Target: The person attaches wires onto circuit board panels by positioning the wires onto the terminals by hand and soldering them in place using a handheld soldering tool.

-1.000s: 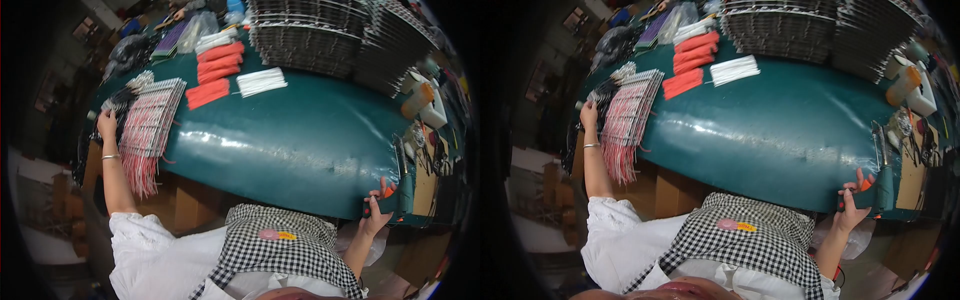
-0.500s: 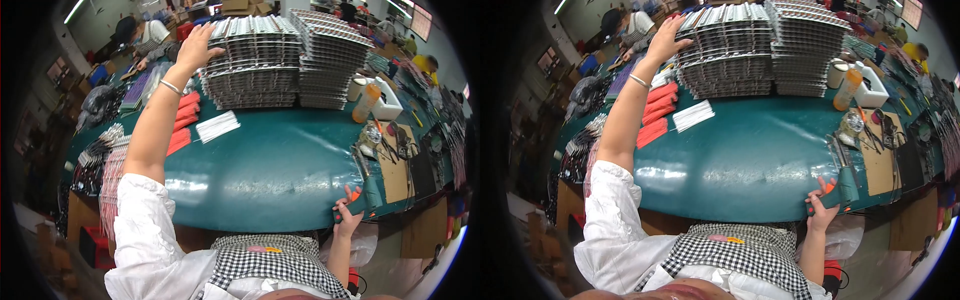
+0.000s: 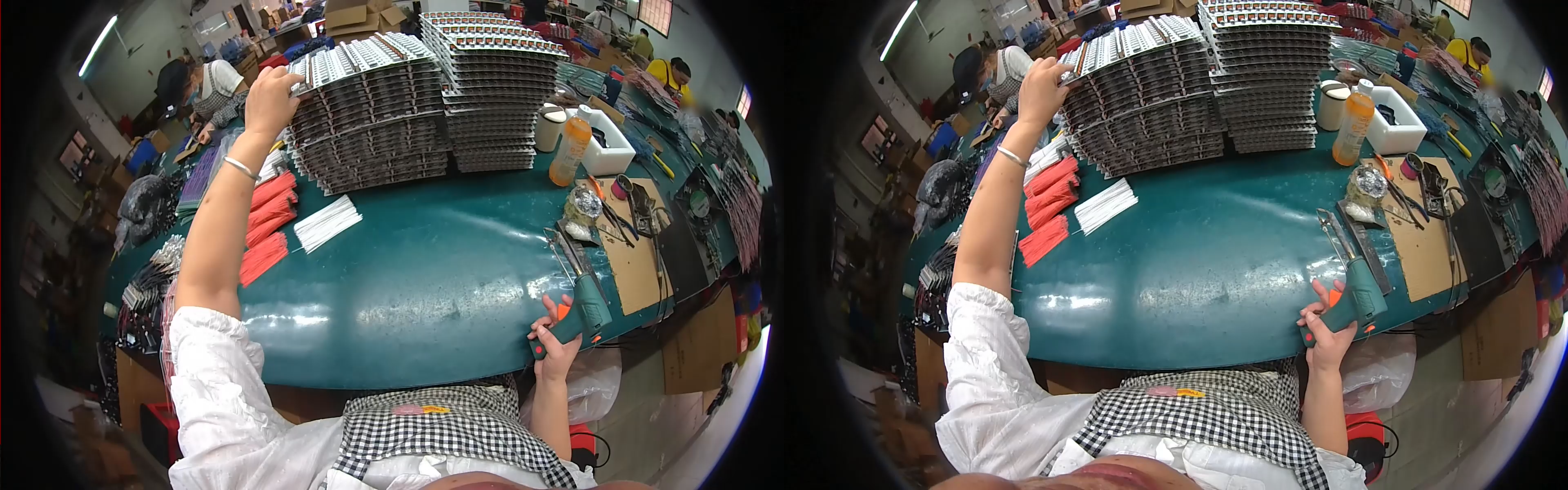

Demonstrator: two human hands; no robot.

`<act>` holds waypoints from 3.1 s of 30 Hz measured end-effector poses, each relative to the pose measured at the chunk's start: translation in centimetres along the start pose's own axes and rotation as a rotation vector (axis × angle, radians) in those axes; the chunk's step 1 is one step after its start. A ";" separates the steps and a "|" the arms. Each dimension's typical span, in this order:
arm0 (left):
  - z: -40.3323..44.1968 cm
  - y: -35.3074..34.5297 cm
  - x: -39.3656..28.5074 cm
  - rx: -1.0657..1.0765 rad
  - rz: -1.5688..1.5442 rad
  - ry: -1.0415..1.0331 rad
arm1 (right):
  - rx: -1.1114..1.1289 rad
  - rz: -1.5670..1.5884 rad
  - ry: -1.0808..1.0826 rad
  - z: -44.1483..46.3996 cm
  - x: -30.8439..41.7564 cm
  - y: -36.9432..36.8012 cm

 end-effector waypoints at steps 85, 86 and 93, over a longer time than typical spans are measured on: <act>-23.7 -2.3 -12.5 0.310 -0.471 0.384 | 0.194 -0.122 -0.065 -1.3 1.5 -5.3; -23.7 -3.4 -11.0 0.322 -0.369 0.408 | 0.190 -0.106 -0.079 -1.6 0.9 -5.6; -23.3 -6.9 -7.9 0.603 -0.337 0.688 | 0.203 -0.128 -0.102 -2.3 -1.1 -5.6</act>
Point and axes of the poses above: each hand's wrist, its own z-axis towards the middle knuckle, its own y-axis out of the back of the hand, x = y × z, the point moved 1 cm from there along z, towards the middle knuckle, and after that the axes turned 2 degrees about -x, right-handed, at the moved point
